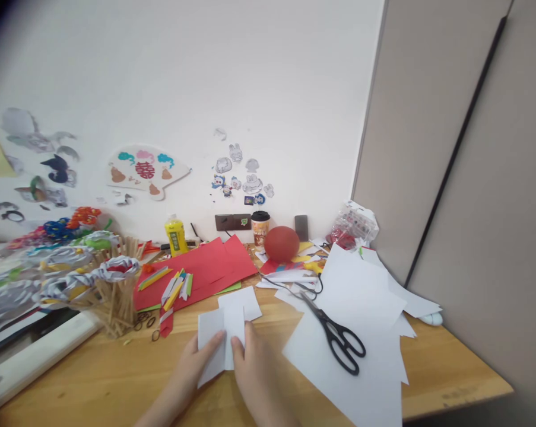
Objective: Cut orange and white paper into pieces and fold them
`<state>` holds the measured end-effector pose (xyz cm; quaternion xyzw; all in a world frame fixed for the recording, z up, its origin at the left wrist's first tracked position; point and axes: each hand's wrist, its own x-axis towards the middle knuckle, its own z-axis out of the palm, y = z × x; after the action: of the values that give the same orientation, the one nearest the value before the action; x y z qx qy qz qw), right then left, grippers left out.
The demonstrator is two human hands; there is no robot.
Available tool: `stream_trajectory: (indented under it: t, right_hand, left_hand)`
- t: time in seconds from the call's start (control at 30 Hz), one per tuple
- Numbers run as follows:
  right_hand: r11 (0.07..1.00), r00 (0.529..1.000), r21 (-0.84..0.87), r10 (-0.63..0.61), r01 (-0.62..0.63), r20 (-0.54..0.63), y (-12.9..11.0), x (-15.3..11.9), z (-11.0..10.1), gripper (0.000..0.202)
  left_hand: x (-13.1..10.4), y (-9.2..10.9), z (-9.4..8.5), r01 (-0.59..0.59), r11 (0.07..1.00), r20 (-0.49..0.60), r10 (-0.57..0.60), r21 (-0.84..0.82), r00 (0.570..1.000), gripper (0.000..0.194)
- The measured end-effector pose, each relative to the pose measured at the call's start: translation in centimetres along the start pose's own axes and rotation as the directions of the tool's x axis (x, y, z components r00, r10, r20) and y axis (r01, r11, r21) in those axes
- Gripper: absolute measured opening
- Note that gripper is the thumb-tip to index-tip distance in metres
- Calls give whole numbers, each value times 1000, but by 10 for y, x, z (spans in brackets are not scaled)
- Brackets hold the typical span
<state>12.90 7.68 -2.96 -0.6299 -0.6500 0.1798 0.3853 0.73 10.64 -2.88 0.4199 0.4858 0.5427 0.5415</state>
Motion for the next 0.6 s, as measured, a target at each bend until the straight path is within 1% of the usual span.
stream_trajectory:
  t: [0.07,0.2,0.27,0.37,0.47,0.6]
  right_hand:
    - [999,1000,-46,-17,18,24,-3,-2,1,31]
    - [984,995,-158,-73,83,73,-9,-8,3,37]
    - [977,992,-183,-89,105,89,-10,-10,4,43]
    - [970,992,-220,-90,108,92,-9,-10,6,52]
    - [960,991,-259,-86,110,101,-8,-8,8,52]
    - [967,992,-245,-45,72,116,-7,-7,7,58]
  left_hand:
    - [1,-1,0,-4,1000,18,4,9,1000,39]
    - [1,-1,1,-69,996,71,64,57,995,49]
    - [1,-1,1,-79,993,103,70,85,992,51]
    - [0,-1,2,-56,994,130,44,91,991,52]
    - [-1,-1,4,-51,994,150,37,93,988,52]
    - [-3,-1,2,-53,994,146,38,98,989,43]
